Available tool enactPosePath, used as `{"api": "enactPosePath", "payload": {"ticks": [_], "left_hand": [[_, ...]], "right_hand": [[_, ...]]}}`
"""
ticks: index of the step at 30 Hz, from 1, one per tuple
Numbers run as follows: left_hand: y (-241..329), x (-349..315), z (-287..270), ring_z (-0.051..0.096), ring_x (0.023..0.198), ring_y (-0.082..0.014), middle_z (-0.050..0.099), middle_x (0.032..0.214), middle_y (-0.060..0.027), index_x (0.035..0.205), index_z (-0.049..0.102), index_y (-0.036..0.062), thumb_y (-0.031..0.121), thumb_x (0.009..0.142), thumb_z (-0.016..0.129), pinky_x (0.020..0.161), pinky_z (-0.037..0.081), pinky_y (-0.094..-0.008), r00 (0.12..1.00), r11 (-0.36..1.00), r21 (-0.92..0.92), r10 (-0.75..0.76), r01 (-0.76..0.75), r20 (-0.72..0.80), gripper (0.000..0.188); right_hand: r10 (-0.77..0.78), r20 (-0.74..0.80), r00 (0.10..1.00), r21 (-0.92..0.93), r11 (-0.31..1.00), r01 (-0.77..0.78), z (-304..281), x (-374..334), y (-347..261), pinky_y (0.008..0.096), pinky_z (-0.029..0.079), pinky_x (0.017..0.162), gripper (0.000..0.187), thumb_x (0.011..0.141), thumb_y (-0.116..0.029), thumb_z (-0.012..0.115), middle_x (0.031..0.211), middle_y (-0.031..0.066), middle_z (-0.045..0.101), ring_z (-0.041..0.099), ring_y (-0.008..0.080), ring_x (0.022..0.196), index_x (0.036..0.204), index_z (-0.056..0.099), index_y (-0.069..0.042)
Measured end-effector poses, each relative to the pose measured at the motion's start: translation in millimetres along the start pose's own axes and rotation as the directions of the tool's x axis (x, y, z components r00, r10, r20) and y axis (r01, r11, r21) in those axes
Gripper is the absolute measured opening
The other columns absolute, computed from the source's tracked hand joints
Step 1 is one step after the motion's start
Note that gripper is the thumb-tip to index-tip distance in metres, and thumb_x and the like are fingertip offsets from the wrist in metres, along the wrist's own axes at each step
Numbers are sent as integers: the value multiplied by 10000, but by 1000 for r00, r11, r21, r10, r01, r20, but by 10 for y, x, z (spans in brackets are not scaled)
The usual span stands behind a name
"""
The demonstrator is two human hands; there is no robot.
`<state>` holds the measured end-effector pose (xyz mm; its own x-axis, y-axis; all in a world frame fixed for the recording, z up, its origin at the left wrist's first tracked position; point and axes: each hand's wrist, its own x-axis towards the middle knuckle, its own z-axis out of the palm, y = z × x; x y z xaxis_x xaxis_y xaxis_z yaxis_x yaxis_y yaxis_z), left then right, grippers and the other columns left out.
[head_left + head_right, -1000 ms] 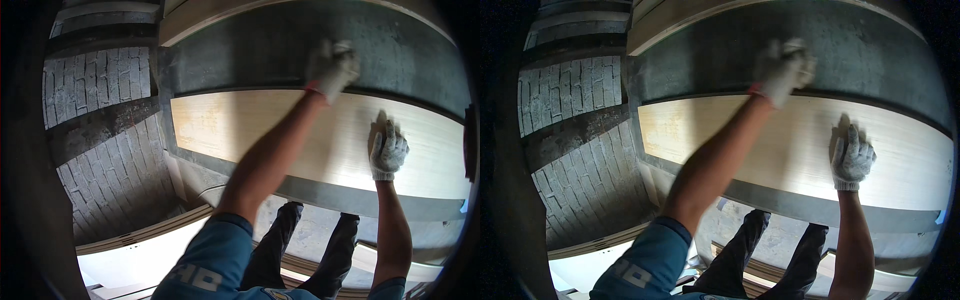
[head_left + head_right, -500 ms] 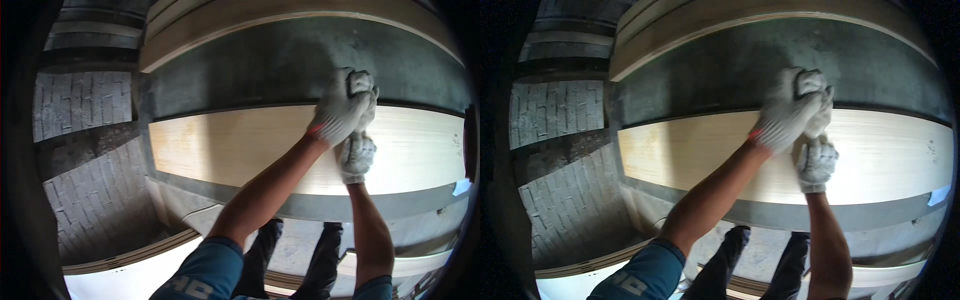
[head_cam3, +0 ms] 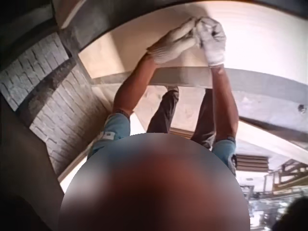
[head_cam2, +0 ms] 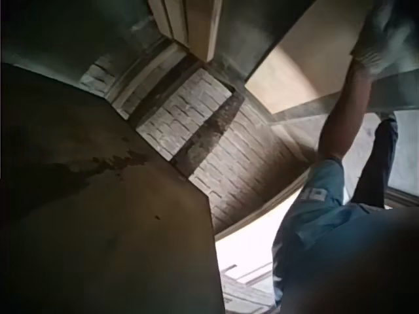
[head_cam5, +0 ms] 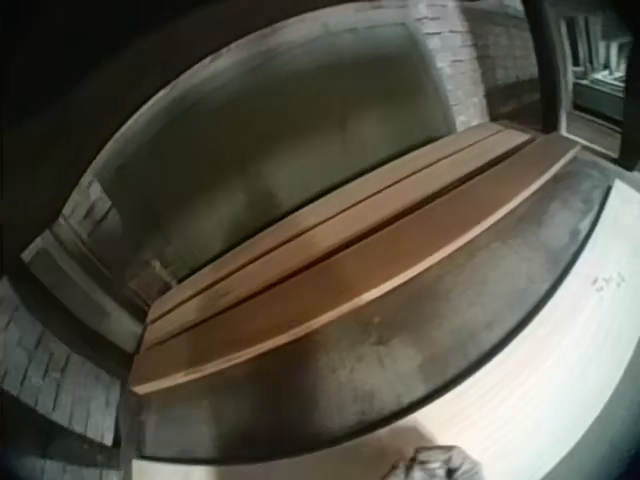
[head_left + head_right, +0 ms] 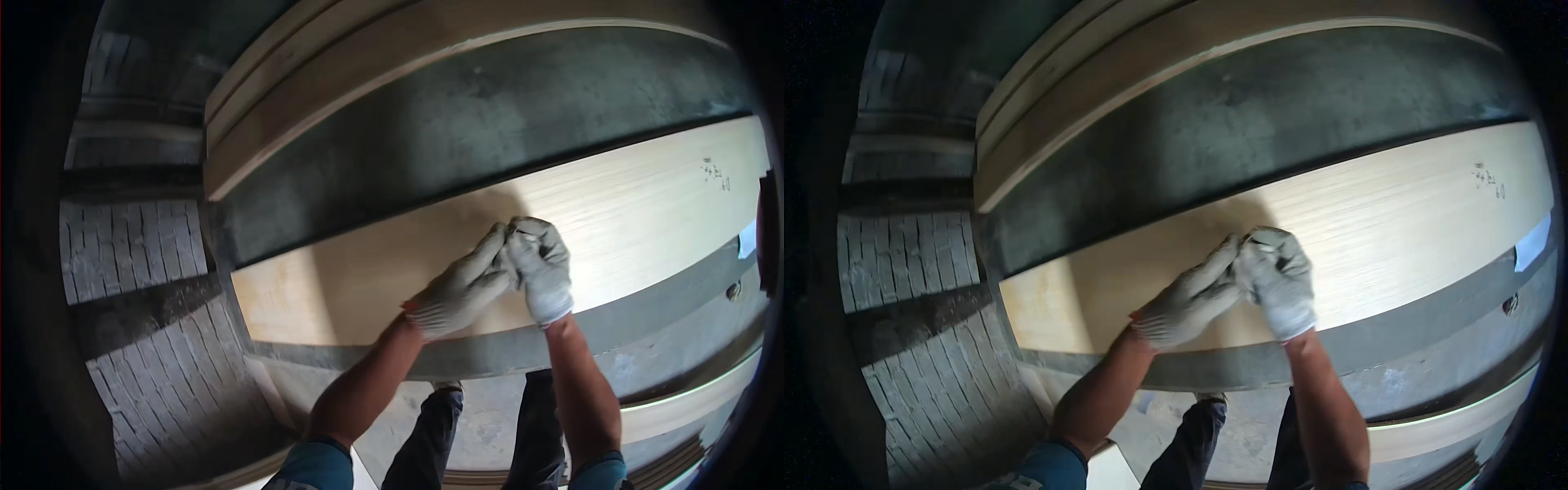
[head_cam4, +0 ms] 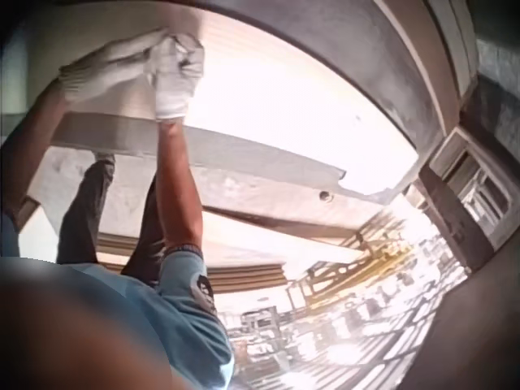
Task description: Cleaning and preparing wooden boards by wiping them with a cloth and stacking them in a factory setting.
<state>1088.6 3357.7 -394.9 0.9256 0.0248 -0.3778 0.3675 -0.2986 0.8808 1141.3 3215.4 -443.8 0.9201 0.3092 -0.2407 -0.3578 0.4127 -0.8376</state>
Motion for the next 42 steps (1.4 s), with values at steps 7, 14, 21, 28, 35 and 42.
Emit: {"api": "enactPosePath", "payload": {"ticks": [7,14,21,28,35,42], "left_hand": [[204,708,-731,577,651,-75,644,821,-44,1303,587,53,222,939,618,526,468,-232,891,940,-49,-337,339,-305,402],[698,1568,-766,547,502,-77,643,691,-31,1000,697,29,307,947,628,479,424,-267,955,952,271,-60,142,-290,291],[722,3251,-2284,525,1296,-346,466,1459,-235,1555,221,61,314,887,692,1061,436,-413,946,510,857,234,77,-224,855],[859,3675,-2255,313,1451,-359,285,1586,-199,1578,121,83,443,822,746,1180,292,-426,978,261,948,-150,182,-146,1045],[819,3562,-2234,386,1408,-351,350,1555,-189,1539,267,75,479,856,704,1146,344,-414,997,319,947,54,32,-52,906],[681,2396,-1699,584,1230,-279,633,1300,-157,1396,520,59,318,976,592,990,490,-365,987,752,658,81,31,-139,499]], "right_hand": [[-351,-391,851,-408,895,181,-1156,923,-286,304,442,436,179,1021,-113,490,654,63,543,500,138,520,1137,568,-2],[-456,-295,840,-712,691,125,-1282,852,-352,284,519,801,291,988,-191,560,914,84,681,625,144,822,1184,616,16],[-570,-139,810,-893,426,146,-1232,934,-350,375,543,819,386,909,-291,646,988,163,698,691,311,899,1160,632,1],[-556,-86,827,-935,332,126,-1323,937,-234,395,546,801,429,877,-313,676,1023,188,674,676,347,900,1158,621,6],[-579,-65,813,-951,282,125,-1356,965,-250,408,551,804,423,892,-314,654,1049,194,666,677,349,912,1175,618,-1],[-518,-80,852,-956,282,82,-1323,1002,-155,382,530,902,389,978,-285,570,1126,198,674,666,333,1024,1244,599,-2]]}}
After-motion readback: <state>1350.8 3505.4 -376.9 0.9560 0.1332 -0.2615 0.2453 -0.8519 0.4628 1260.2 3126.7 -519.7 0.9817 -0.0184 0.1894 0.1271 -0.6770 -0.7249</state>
